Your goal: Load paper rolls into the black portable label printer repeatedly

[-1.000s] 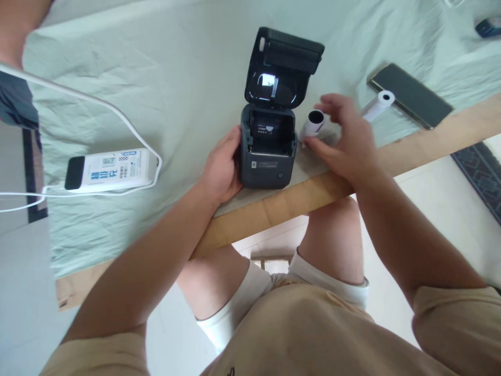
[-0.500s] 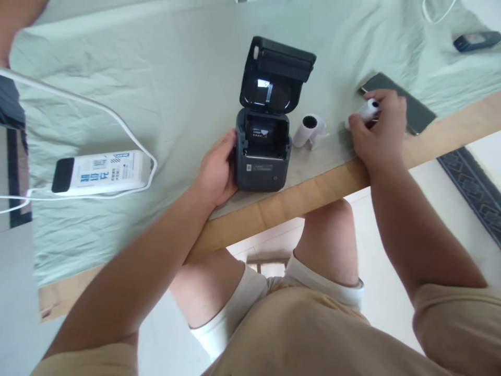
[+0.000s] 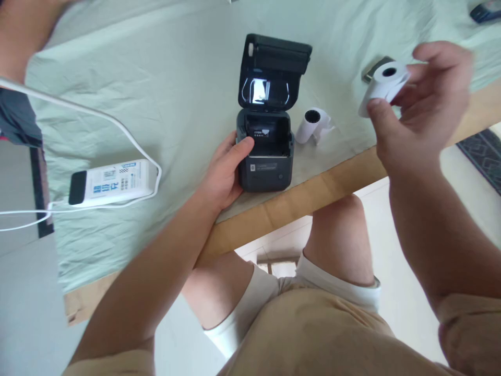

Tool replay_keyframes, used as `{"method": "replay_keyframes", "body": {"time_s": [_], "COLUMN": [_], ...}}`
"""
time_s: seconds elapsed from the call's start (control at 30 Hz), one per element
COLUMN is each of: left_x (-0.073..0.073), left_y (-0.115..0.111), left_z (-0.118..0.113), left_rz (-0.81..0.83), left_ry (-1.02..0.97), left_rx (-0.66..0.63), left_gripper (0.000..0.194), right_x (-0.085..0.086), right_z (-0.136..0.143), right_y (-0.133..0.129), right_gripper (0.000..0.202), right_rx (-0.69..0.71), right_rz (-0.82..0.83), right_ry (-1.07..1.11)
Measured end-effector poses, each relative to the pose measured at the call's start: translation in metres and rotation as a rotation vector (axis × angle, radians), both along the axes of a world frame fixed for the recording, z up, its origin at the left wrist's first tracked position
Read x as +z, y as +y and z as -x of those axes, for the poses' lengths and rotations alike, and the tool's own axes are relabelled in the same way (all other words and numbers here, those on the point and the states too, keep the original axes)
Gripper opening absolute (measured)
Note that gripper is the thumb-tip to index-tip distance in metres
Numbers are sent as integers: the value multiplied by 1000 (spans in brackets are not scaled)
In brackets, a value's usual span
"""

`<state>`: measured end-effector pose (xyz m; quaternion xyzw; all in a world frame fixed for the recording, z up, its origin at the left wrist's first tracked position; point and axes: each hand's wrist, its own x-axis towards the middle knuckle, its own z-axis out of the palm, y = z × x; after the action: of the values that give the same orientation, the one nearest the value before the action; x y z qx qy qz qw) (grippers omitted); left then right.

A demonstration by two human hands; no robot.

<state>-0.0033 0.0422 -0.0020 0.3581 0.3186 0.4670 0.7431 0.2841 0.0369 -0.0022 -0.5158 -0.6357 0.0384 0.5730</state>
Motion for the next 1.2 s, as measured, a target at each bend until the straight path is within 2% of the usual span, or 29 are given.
{"method": "replay_keyframes", "body": {"time_s": [0.03, 0.07, 0.1, 0.13, 0.2, 0.27, 0.4, 0.57, 0.8, 0.9, 1.0, 1.1, 1.2], "left_x": [0, 0, 0, 0, 0, 0, -1, -3, -5, -8, -9, -9, -10], "left_y": [0, 0, 1, 1, 1, 1, 2, 1, 3, 4, 4, 5, 6], "left_z": [0, 0, -1, -1, -2, -2, -2, -1, 3, 3, 4, 5, 5], "left_rz": [-6, -13, -19, -21, -23, -24, -31, -29, -173, -178, -177, -195, -221], "left_ry": [6, 11, 17, 22, 27, 33, 39, -10, 122, 147, 149, 179, 220], "left_rx": [0, 2, 2, 2, 12, 28, 32, 9, -11, -9, -15, -50, -65], "left_gripper": [17, 18, 18, 17, 17, 17, 18, 20, 45, 51, 61, 68, 71], "right_x": [7, 14, 19, 24, 28, 28, 25, 21, -5, -8, -12, -14, -15], "right_z": [15, 31, 48, 64, 89, 102, 102, 108, 111, 106, 104, 105, 107], "right_y": [-5, -9, -12, -13, -10, -2, 4, -17, -22, -18, -16, -16, -17], "right_gripper": [48, 44, 43, 38, 26, 17, 15, 16, 11, 14, 23, 37, 46], "right_rx": [97, 182, 239, 238, 184, 173, 198, 115, 333, 260, 171, 178, 180], "right_rz": [-145, -199, -177, -127, 9, 81, 64, -83, -150, -191, -121, -8, 9], "right_ry": [-34, -107, -189, -252, -430, -540, -531, -465, -327, -185, -22, 40, 61]}}
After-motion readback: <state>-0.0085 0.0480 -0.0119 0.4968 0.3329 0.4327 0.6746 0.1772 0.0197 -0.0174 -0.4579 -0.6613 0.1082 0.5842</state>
